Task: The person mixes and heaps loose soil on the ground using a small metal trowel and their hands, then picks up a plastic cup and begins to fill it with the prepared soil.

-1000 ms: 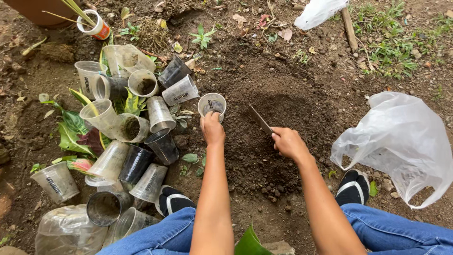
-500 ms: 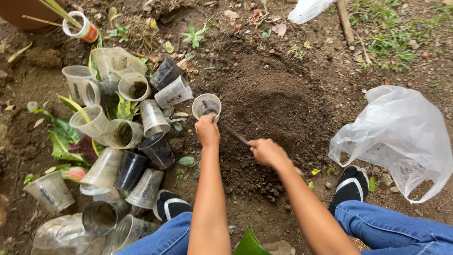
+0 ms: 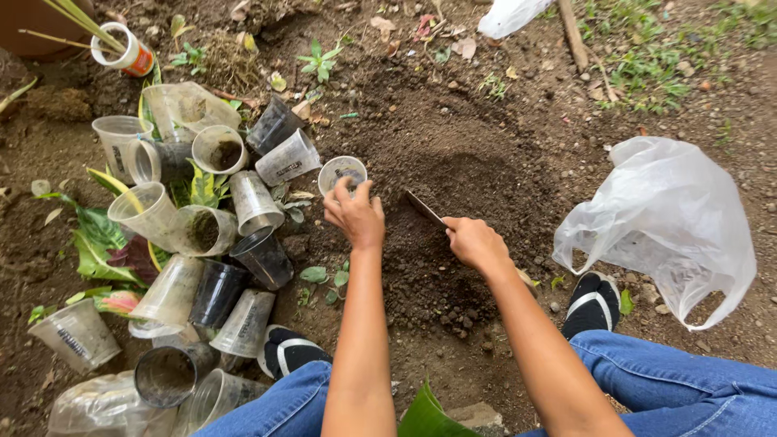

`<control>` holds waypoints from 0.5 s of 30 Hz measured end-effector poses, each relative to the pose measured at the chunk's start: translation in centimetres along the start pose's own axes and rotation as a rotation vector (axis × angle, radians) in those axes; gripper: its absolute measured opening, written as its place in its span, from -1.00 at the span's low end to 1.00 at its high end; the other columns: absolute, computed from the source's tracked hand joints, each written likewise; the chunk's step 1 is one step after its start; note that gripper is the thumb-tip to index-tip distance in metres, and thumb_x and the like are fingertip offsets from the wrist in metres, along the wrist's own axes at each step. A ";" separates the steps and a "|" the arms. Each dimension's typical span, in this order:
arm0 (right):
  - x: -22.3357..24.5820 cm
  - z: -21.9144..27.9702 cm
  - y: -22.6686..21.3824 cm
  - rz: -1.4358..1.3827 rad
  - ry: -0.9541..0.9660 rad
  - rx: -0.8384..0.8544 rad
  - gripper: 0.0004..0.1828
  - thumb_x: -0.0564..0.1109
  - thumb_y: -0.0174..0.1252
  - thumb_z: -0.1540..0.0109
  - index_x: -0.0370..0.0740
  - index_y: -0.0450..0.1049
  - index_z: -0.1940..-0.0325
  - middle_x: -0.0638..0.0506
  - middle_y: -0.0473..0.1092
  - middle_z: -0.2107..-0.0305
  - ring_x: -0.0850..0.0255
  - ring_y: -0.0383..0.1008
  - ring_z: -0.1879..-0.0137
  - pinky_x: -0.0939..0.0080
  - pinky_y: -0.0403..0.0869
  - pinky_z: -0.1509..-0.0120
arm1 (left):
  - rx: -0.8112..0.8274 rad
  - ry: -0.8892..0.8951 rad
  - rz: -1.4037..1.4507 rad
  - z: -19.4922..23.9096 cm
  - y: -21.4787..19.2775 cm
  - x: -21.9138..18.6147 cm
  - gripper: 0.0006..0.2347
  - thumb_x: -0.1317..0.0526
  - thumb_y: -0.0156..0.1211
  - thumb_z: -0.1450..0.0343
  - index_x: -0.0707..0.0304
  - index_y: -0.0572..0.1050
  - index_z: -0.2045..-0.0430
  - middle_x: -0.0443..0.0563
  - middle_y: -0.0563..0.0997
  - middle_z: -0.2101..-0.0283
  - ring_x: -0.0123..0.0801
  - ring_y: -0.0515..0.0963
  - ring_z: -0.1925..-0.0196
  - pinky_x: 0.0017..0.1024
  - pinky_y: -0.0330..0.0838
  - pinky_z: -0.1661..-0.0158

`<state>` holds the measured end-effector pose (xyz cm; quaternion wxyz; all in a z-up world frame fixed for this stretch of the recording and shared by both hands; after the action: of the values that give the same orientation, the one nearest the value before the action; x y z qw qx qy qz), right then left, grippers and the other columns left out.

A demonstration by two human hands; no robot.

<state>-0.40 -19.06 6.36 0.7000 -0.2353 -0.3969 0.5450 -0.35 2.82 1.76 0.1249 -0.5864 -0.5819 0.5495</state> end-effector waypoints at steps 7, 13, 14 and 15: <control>-4.0 3.5 -6.7 -0.176 0.008 0.095 -0.60 -0.02 -0.02 -0.41 0.21 0.45 -0.34 -0.10 0.54 0.44 0.20 0.45 0.49 0.14 0.45 0.37 | 0.262 -0.049 0.258 5.3 7.4 -0.6 -0.66 0.16 0.41 -0.33 -0.01 0.58 -0.01 0.09 0.41 -0.16 0.04 0.36 -0.23 0.03 0.29 -0.17; -9.3 -0.7 -2.0 -0.184 0.159 0.215 -0.59 -0.06 0.01 -0.39 0.13 0.43 -0.34 0.04 0.54 0.50 0.24 0.47 0.51 0.16 0.47 0.42 | 0.544 -0.681 0.605 8.1 12.4 1.1 -0.26 -0.24 0.35 -0.32 -0.09 0.23 -0.39 0.43 0.21 -0.39 0.21 0.27 -0.39 0.02 0.25 -0.31; -7.8 -1.5 1.1 -0.159 0.030 0.116 -0.62 -0.09 0.08 -0.34 0.01 0.50 -0.25 0.07 0.51 0.48 0.27 0.50 0.52 0.21 0.49 0.41 | 0.566 -0.718 0.614 8.6 12.2 0.3 -0.21 -0.26 0.35 -0.29 -0.21 0.16 -0.42 0.42 0.03 -0.45 0.26 0.18 -0.43 0.04 0.20 -0.32; -6.4 -2.0 3.3 -0.127 -0.101 0.018 -0.65 -0.12 0.15 -0.29 -0.11 0.57 -0.16 0.10 0.49 0.46 0.29 0.53 0.53 0.26 0.50 0.40 | 0.584 -0.762 0.623 8.5 11.8 -0.7 -0.16 -0.29 0.34 -0.26 -0.33 0.09 -0.46 0.41 -0.15 -0.51 0.32 0.10 -0.46 0.06 0.15 -0.32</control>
<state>-1.24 -23.99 0.74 0.7144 -0.1754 -0.4410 0.5141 -0.37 -5.40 -10.26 -0.1045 -0.4319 -0.2094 0.8710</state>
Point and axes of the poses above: each hand's wrist, its own z-axis away from the middle knuckle, its own y-axis out of the palm, x = y × z, the point moved 2 cm from there along -z, towards the middle knuckle
